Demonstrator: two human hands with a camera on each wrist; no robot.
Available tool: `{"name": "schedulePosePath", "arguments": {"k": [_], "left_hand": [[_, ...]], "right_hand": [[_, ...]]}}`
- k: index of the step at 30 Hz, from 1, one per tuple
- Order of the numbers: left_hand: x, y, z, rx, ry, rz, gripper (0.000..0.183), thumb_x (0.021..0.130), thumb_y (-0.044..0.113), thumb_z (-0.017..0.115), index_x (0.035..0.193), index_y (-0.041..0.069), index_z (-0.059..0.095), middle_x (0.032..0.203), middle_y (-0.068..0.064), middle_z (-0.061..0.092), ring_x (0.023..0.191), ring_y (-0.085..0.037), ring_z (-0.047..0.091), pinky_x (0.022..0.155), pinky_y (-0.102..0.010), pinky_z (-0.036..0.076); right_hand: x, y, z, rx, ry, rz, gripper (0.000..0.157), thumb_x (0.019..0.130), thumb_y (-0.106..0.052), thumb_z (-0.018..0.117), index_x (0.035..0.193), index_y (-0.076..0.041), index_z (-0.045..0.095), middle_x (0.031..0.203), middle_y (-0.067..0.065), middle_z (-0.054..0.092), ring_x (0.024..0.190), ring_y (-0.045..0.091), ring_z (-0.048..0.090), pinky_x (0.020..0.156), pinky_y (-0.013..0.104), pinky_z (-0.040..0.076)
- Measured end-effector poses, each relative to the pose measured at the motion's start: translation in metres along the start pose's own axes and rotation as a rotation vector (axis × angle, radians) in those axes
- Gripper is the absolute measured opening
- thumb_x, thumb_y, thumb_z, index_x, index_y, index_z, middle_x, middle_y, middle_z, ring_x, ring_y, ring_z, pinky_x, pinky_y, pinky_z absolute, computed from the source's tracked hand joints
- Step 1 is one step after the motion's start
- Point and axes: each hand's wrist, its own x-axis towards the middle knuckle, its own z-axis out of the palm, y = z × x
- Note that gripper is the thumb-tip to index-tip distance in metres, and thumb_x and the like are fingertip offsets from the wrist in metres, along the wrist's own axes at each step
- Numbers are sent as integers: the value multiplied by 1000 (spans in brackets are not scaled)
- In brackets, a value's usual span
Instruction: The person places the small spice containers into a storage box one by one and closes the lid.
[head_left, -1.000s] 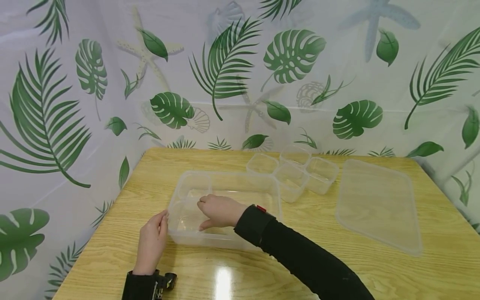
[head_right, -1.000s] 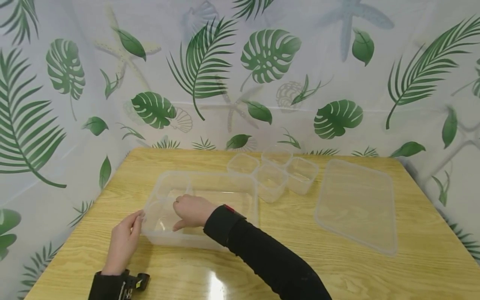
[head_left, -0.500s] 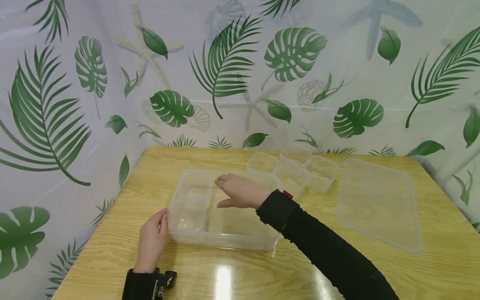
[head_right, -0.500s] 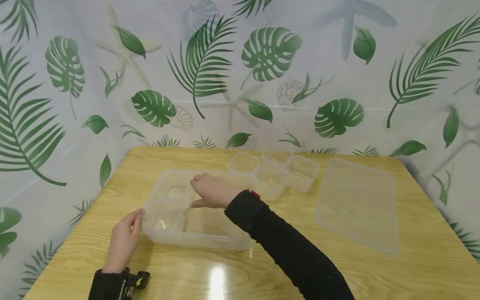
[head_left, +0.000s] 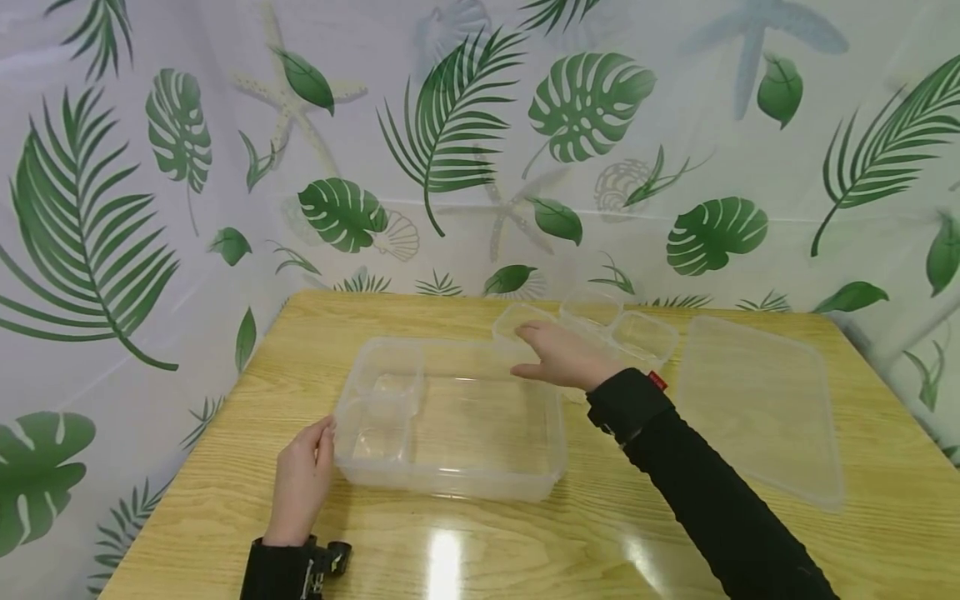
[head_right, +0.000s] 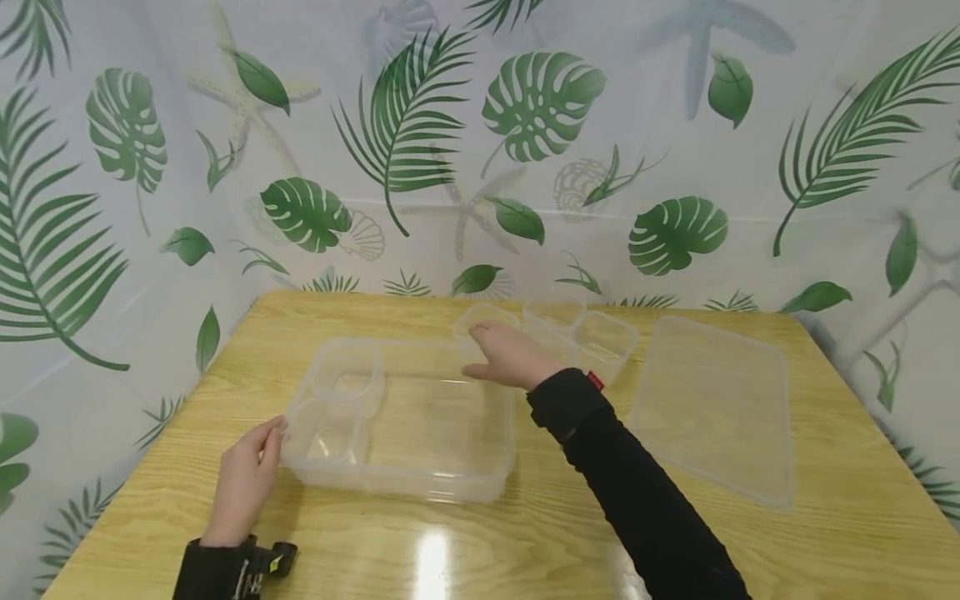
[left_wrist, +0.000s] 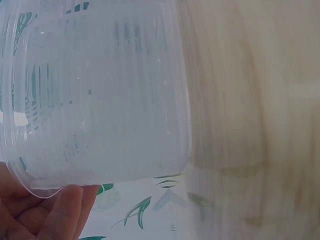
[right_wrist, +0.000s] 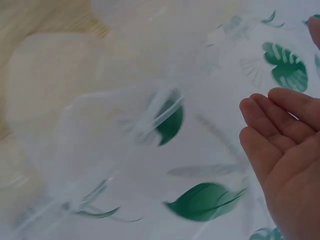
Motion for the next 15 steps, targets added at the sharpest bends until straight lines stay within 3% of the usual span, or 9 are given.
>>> {"name": "schedulePosePath", "arguments": {"k": [7, 15], "left_hand": [[-1, 0, -1, -3, -4, 3, 30, 94, 6, 41, 114, -12, 53, 110, -27, 55, 101, -37, 53, 81, -47, 44], [0, 0, -2, -8, -9, 1, 30, 94, 7, 41, 115, -11, 53, 110, -27, 55, 101, -36, 53, 81, -46, 44]], "right_hand": [[-16, 41, 5, 38, 23, 79, 61, 84, -26, 61, 124, 15, 40, 123, 31, 42, 116, 41, 37, 95, 46, 32], [-28, 70, 8, 103, -21, 203, 69, 83, -33, 60, 127, 14, 36, 128, 33, 35, 118, 44, 31, 96, 49, 30]]}}
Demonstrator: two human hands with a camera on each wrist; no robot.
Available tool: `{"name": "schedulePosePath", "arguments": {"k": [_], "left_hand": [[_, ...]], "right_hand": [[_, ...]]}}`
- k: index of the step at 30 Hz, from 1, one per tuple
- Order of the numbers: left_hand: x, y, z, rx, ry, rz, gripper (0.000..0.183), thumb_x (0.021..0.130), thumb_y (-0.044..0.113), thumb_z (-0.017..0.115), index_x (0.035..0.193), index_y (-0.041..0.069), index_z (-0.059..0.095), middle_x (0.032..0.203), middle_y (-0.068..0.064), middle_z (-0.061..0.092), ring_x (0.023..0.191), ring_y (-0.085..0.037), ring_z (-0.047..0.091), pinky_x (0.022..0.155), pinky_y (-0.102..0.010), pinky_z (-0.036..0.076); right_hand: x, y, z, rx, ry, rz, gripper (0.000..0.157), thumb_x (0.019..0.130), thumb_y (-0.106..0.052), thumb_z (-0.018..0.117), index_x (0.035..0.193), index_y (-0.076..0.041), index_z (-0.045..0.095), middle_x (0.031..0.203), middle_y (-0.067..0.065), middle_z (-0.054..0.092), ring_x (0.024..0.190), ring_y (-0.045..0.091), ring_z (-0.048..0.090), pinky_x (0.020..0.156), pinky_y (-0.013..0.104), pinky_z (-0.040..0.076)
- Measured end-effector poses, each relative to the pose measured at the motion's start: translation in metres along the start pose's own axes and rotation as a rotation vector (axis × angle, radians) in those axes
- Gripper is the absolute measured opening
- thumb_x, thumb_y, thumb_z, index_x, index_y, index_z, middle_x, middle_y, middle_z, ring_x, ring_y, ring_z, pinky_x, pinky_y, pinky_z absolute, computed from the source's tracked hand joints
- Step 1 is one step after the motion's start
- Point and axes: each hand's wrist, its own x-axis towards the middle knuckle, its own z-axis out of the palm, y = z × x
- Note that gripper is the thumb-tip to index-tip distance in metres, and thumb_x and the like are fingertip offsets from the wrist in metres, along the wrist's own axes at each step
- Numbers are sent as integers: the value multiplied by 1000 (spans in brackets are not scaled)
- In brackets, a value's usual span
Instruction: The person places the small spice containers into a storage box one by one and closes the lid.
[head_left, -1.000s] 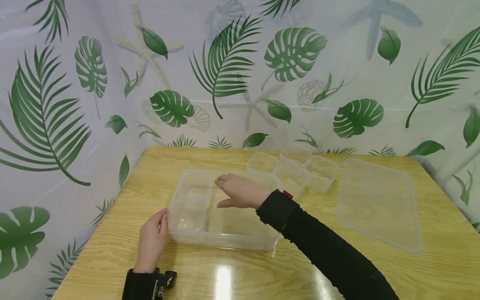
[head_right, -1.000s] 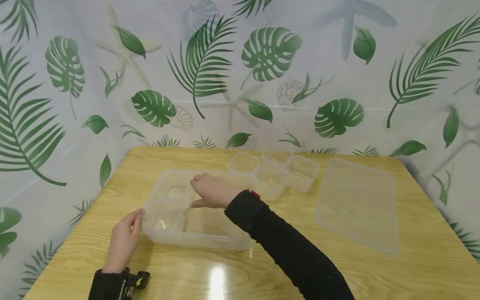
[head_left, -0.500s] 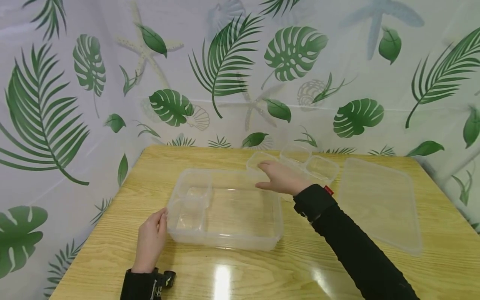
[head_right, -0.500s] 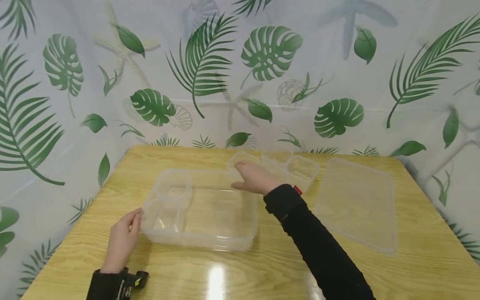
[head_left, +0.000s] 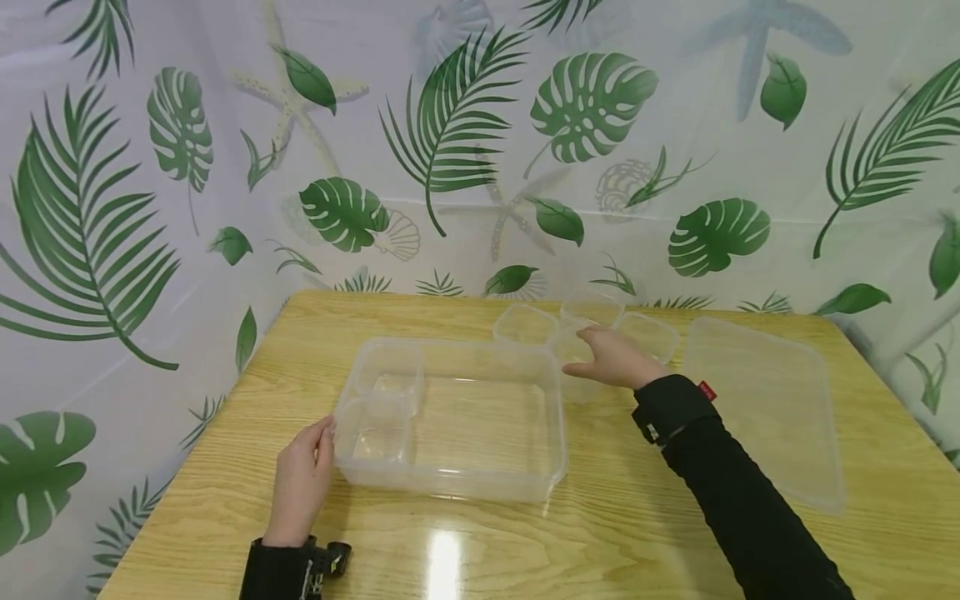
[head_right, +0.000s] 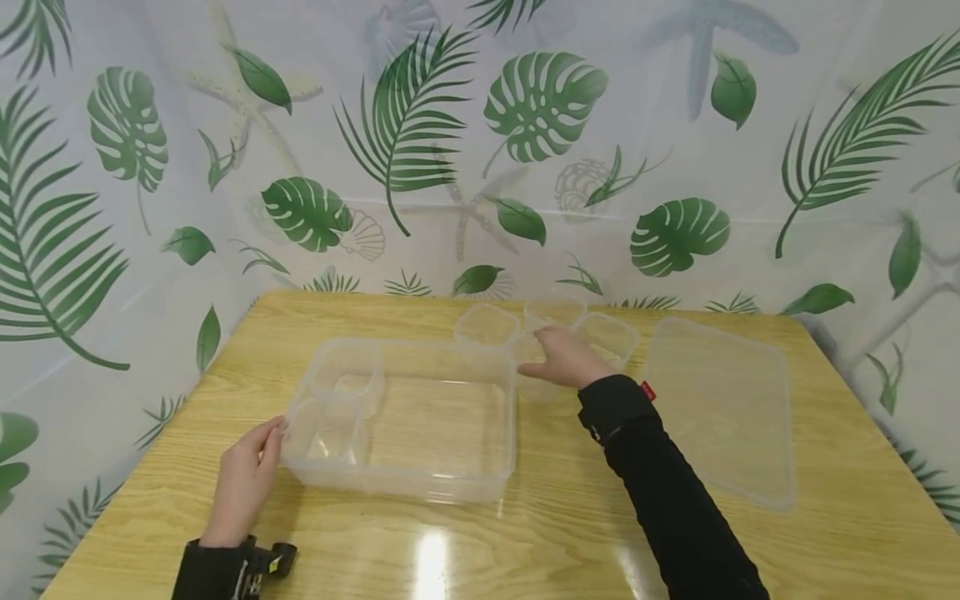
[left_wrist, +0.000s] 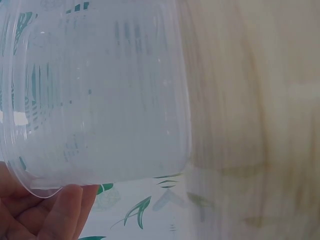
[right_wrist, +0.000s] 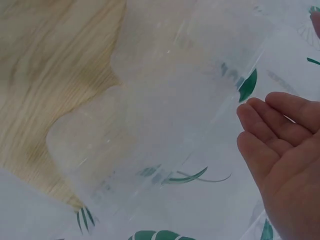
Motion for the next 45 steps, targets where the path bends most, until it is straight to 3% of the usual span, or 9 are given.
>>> {"name": "schedulePosePath", "arguments": {"k": [14, 45], "left_hand": [[1, -1, 0, 2, 8, 2, 30, 94, 6, 41, 114, -11, 53, 109, -27, 55, 99, -36, 54, 80, -46, 45], [2, -3, 1, -6, 10, -8, 30, 94, 7, 41, 115, -10, 53, 110, -26, 55, 100, -35, 53, 80, -46, 45]], "right_hand": [[-4, 12, 4, -46, 14, 70, 78, 80, -40, 62, 126, 17, 35, 127, 36, 34, 116, 46, 32, 94, 51, 30], [0, 20, 9, -79, 16, 119, 88, 79, -47, 60, 125, 21, 30, 125, 39, 32, 115, 50, 30, 93, 53, 30]]}}
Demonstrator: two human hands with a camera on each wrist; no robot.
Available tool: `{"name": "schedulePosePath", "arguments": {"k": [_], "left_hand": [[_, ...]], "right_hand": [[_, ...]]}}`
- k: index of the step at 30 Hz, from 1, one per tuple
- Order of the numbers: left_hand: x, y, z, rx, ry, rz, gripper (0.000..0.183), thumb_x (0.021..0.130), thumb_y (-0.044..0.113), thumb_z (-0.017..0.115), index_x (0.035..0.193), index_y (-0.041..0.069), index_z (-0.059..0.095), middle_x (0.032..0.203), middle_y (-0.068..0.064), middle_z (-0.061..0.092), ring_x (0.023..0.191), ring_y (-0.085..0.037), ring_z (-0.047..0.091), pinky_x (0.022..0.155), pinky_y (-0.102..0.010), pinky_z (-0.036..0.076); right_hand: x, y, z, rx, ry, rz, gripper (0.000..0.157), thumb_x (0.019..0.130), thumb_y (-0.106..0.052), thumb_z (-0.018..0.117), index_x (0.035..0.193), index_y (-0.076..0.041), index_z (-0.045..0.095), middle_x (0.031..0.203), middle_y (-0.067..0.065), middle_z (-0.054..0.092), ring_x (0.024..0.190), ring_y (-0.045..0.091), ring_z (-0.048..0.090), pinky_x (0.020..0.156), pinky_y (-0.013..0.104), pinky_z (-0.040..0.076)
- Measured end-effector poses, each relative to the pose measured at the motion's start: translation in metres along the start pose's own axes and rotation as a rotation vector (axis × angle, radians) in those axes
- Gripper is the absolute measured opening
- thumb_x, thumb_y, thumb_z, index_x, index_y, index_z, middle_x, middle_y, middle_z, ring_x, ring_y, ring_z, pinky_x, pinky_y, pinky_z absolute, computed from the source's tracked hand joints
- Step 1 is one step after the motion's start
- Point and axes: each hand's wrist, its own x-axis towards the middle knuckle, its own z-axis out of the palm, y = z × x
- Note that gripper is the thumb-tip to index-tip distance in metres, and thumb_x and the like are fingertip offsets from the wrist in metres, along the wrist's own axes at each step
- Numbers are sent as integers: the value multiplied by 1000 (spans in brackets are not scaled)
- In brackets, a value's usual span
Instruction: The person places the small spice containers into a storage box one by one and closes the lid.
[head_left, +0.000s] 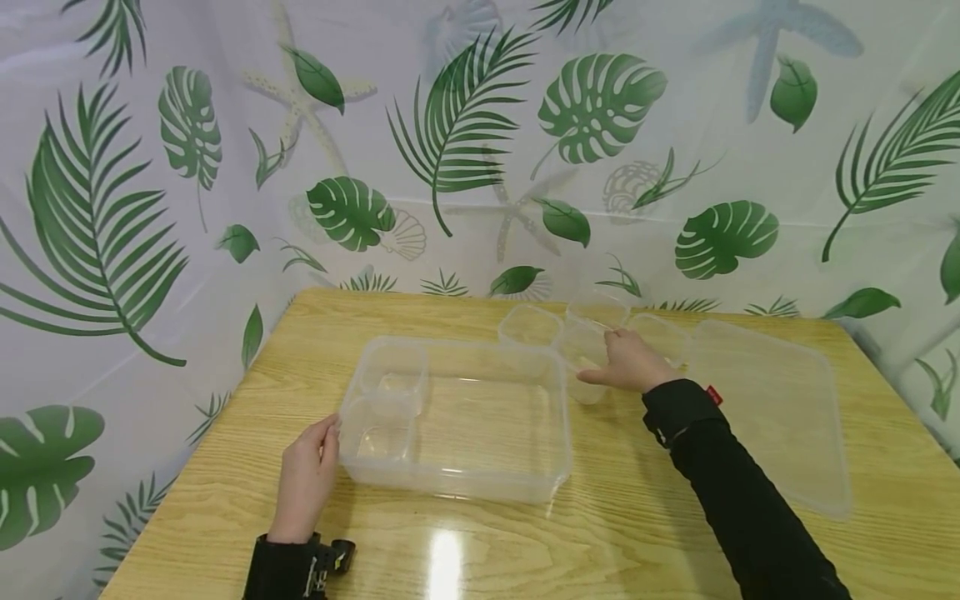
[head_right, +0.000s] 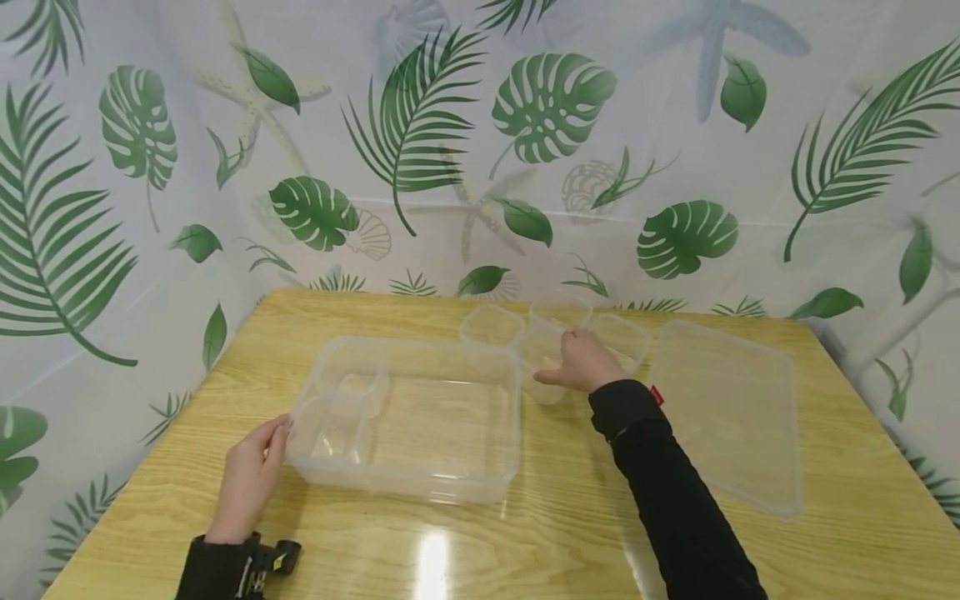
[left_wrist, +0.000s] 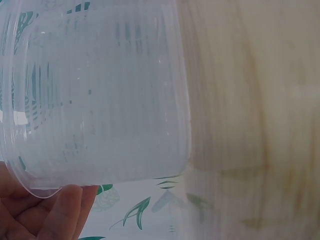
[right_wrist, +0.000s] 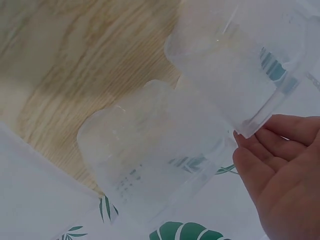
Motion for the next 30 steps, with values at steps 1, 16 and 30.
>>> {"name": "schedulePosePath", "arguments": {"k": [1, 16, 30], "left_hand": [[0, 0, 0, 1, 0, 0, 30, 94, 7, 41, 115, -10, 53, 110, -26, 55, 100, -35, 53, 81, -46, 45], [1, 0, 1, 8, 4, 4, 29, 93, 6, 41, 114, -11, 53, 110, -27, 55, 98, -36, 55, 78, -46, 46], [0, 0, 0, 16, 13, 32, 29, 93, 6, 40, 113, -12, 54, 108, -27, 56, 97, -36, 55, 77, -46, 46]], "right_hand": [[-1, 1, 0, 2, -2, 3, 87, 79, -47, 60, 125, 21, 30, 124, 39, 32, 114, 50, 30, 92, 53, 31], [-7, 8, 8, -2, 60, 5, 87, 78, -50, 58, 125, 19, 33, 124, 37, 34, 113, 49, 33, 89, 53, 34], [-16, 6, 10, 57, 99, 31, 85, 80, -47, 58, 125, 20, 32, 124, 39, 34, 113, 50, 32, 89, 54, 34]]}}
